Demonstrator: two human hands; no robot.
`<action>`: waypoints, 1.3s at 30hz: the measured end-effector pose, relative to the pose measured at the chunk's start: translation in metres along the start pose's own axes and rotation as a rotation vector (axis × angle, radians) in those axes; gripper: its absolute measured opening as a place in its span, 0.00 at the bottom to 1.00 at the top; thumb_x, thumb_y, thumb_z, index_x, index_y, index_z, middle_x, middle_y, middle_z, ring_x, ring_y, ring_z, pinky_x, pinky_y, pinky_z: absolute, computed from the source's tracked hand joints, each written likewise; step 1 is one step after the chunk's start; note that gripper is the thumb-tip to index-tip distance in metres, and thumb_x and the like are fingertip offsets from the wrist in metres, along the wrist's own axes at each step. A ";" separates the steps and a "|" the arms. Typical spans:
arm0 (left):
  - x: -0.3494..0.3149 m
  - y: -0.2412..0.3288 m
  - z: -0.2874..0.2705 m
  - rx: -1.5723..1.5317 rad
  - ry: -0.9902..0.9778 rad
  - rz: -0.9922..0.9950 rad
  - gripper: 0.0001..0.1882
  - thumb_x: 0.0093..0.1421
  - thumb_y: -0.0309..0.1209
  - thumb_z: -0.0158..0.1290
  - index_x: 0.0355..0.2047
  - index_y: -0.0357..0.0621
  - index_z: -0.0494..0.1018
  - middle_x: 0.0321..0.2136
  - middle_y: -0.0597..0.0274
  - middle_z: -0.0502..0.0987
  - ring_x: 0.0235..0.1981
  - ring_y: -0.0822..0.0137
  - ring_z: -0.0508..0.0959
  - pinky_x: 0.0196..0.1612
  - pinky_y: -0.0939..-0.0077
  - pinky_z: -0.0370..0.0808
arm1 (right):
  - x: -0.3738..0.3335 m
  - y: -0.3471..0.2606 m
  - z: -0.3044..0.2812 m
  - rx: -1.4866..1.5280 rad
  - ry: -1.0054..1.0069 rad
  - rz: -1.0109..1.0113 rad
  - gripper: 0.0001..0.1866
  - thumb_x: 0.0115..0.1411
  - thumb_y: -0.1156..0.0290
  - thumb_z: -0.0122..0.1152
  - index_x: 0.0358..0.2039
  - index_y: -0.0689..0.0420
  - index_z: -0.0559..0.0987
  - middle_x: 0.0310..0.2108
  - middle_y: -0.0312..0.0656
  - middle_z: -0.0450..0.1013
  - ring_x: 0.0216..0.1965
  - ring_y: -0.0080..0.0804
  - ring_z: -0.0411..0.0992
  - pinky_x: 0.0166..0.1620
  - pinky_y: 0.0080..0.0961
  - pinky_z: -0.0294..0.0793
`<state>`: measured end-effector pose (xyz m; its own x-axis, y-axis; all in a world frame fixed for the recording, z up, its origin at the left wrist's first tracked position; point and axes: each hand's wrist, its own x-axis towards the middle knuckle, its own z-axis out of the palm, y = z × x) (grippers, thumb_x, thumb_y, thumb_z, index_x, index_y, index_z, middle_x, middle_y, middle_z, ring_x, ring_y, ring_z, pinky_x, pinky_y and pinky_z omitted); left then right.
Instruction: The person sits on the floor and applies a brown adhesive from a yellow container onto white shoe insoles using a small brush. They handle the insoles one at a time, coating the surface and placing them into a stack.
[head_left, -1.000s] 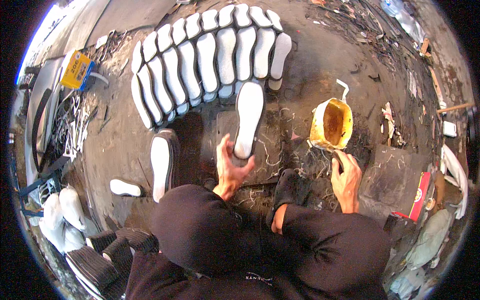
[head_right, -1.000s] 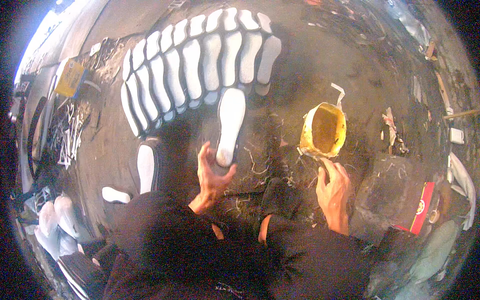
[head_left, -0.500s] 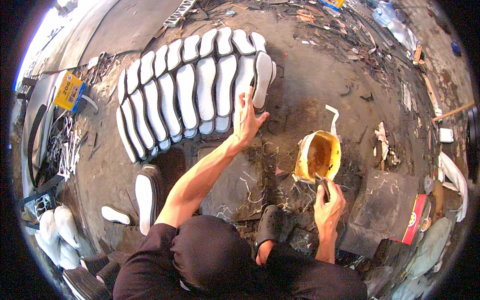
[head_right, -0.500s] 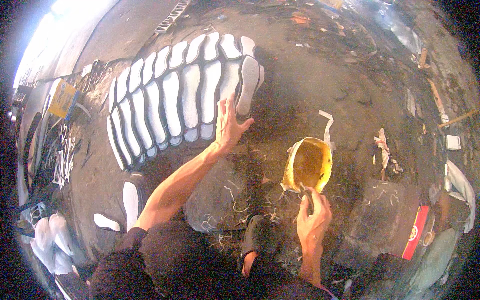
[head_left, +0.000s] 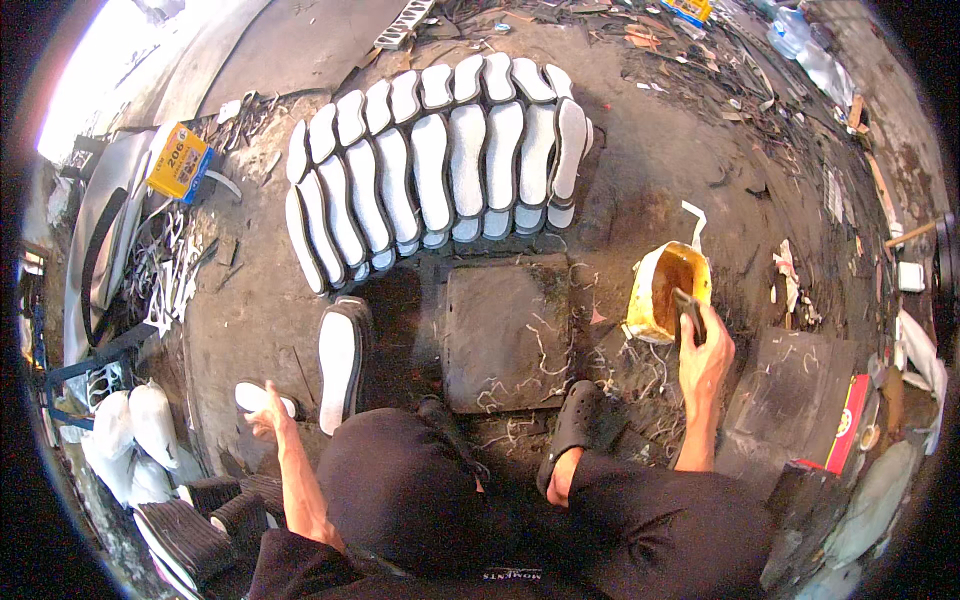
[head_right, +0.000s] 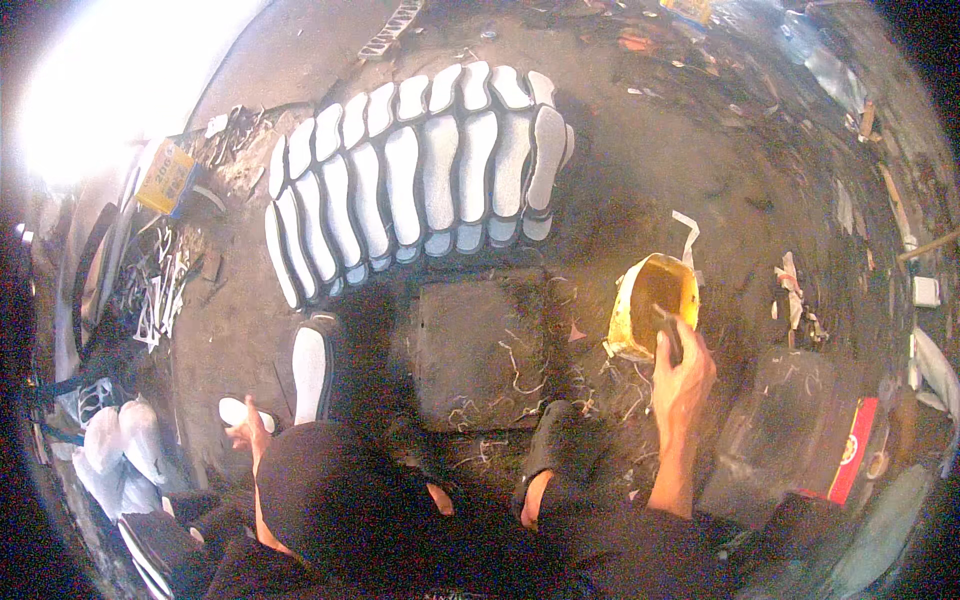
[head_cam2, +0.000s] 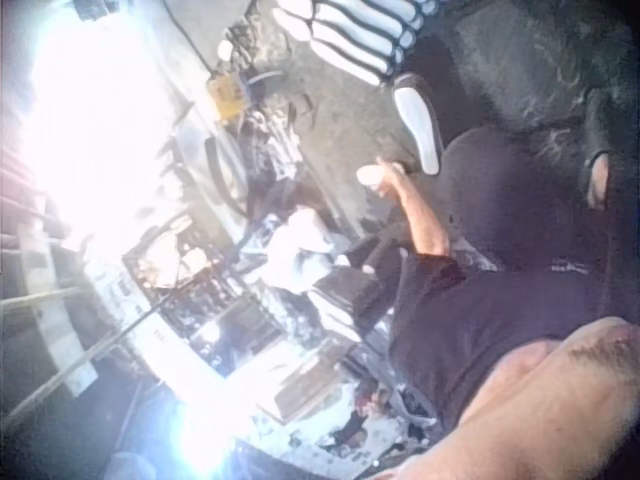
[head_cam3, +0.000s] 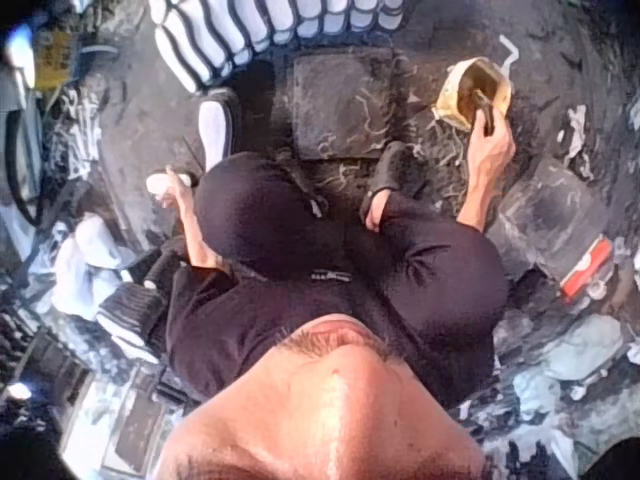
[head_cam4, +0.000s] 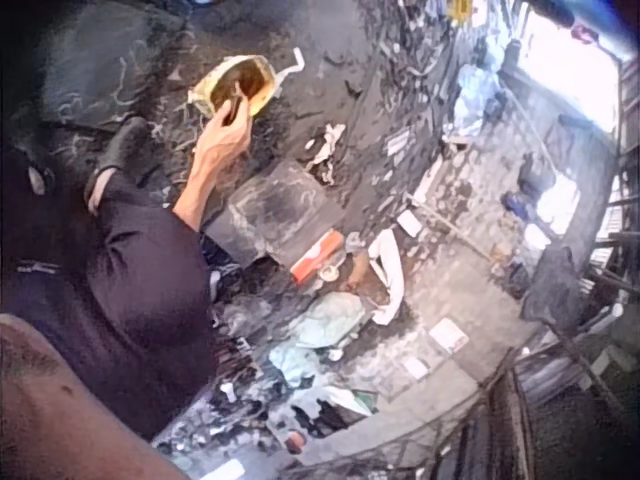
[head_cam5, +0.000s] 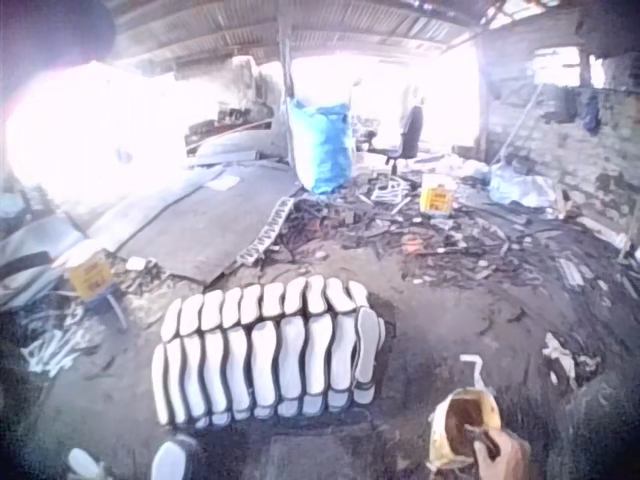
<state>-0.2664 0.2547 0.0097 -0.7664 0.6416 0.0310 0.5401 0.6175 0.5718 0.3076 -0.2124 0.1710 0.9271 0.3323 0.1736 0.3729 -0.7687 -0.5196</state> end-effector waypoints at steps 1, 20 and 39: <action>0.010 -0.008 0.004 0.160 0.008 -0.020 0.55 0.52 0.51 0.79 0.72 0.33 0.67 0.68 0.27 0.63 0.70 0.36 0.69 0.70 0.38 0.72 | 0.012 0.009 0.008 0.008 -0.015 0.009 0.21 0.71 0.67 0.69 0.60 0.65 0.84 0.58 0.60 0.83 0.61 0.59 0.81 0.64 0.47 0.79; -0.116 0.075 -0.011 -0.874 -0.724 0.505 0.41 0.63 0.28 0.71 0.73 0.43 0.64 0.45 0.59 0.78 0.41 0.61 0.79 0.46 0.56 0.79 | 0.072 0.103 -0.001 1.097 -0.142 0.480 0.30 0.73 0.59 0.69 0.70 0.60 0.78 0.73 0.44 0.72 0.78 0.32 0.60 0.78 0.47 0.57; -0.360 -0.025 -0.035 -0.059 -1.265 1.440 0.47 0.58 0.39 0.72 0.77 0.59 0.67 0.64 0.35 0.66 0.62 0.34 0.70 0.64 0.42 0.72 | -0.058 -0.091 0.208 0.248 -0.301 -0.279 0.20 0.68 0.65 0.69 0.55 0.64 0.85 0.41 0.64 0.84 0.44 0.65 0.85 0.49 0.50 0.84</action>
<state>-0.0159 -0.0077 0.0135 0.8606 0.5037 -0.0746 0.4110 -0.6007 0.6858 0.2117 -0.0478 0.0339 0.7265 0.6792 0.1043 0.5516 -0.4859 -0.6780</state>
